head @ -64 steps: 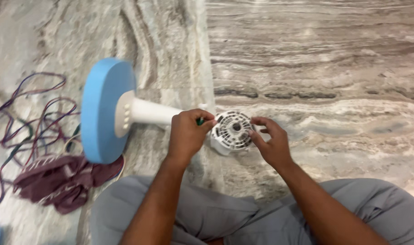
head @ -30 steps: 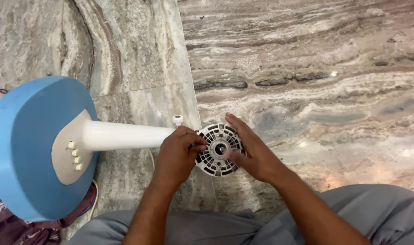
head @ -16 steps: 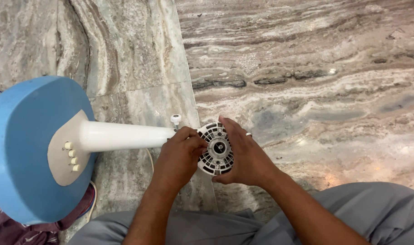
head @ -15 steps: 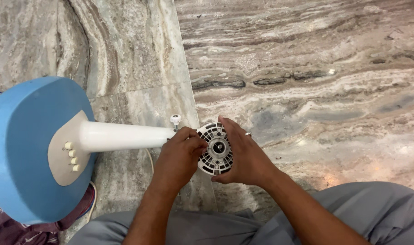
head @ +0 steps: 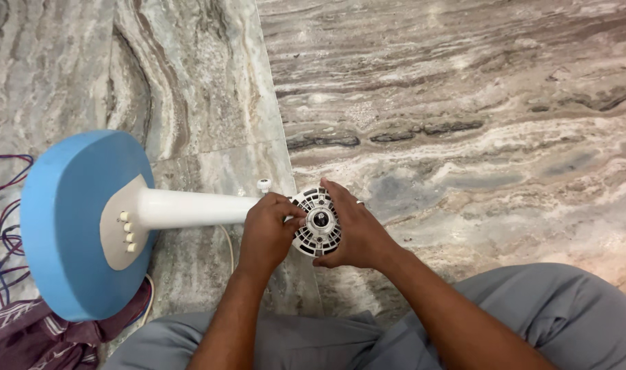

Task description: The person sits on the floor and uses a screwdriver to tighten screws on the white plastic housing of a fan motor. The blue fan blades and base are visible nearby. The person repeatedly adjusts the motor housing and tightens screws throughout the clip.

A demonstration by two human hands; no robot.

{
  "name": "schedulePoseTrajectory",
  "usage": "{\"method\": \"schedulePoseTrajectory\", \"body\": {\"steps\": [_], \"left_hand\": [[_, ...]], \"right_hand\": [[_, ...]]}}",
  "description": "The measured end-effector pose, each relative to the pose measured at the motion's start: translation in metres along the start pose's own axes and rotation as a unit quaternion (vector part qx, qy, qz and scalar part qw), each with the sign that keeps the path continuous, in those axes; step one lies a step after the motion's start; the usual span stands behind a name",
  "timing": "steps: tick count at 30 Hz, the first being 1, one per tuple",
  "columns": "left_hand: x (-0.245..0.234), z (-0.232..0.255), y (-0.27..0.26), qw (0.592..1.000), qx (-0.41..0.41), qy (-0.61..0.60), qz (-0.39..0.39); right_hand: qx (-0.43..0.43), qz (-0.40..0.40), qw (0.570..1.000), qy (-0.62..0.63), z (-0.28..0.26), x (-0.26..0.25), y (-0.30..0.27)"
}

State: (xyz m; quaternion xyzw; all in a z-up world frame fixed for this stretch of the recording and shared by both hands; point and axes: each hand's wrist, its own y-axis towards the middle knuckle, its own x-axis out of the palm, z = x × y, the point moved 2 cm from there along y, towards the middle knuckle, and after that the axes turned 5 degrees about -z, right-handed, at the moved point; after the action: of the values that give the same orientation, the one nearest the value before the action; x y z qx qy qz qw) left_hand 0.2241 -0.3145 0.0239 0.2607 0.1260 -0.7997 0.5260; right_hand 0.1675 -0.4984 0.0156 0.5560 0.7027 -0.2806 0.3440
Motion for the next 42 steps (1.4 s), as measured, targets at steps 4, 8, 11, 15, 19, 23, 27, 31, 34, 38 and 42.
{"method": "schedulePoseTrajectory", "body": {"steps": [4, 8, 11, 15, 19, 23, 27, 31, 34, 38, 42], "left_hand": [[0.0, -0.001, -0.002, 1.0, -0.016, 0.006, -0.008], [0.001, -0.001, -0.003, 0.999, -0.012, 0.026, -0.015], [0.003, 0.0, -0.002, 0.998, -0.032, 0.054, -0.005], [0.001, 0.008, -0.003, 0.996, -0.059, 0.06, -0.009], [-0.013, 0.01, -0.007, 0.99, -0.119, -0.06, -0.038], [-0.034, 0.011, -0.007, 0.962, -0.211, -0.172, -0.014], [-0.051, 0.017, -0.006, 0.893, -0.153, -0.417, 0.068], [-0.049, 0.028, -0.016, 0.895, -0.105, -0.411, 0.135], [-0.032, 0.033, -0.023, 0.931, -0.062, -0.329, 0.147], [-0.015, 0.035, -0.022, 0.966, 0.075, -0.172, 0.176], [-0.01, 0.034, -0.021, 0.966, 0.159, -0.065, 0.196]], "right_hand": [[0.014, -0.001, 1.0, 0.026, 0.0, 0.001, -0.004], [0.013, 0.001, 0.999, 0.029, 0.0, 0.003, -0.006], [0.026, -0.004, 0.999, 0.031, -0.001, 0.005, -0.007], [0.024, -0.004, 1.0, 0.014, -0.002, 0.004, -0.007], [0.038, -0.013, 0.999, 0.015, -0.003, 0.003, -0.006], [0.072, -0.038, 0.997, -0.001, -0.006, 0.001, -0.002], [0.067, -0.033, 0.997, 0.005, -0.008, -0.002, -0.001], [0.064, -0.022, 0.998, 0.0, -0.009, -0.003, 0.001], [0.034, -0.006, 0.999, 0.004, -0.009, -0.004, -0.001], [0.043, -0.015, 0.999, 0.002, -0.006, -0.002, -0.001], [0.022, -0.001, 1.0, -0.018, -0.002, 0.001, 0.0]]}}
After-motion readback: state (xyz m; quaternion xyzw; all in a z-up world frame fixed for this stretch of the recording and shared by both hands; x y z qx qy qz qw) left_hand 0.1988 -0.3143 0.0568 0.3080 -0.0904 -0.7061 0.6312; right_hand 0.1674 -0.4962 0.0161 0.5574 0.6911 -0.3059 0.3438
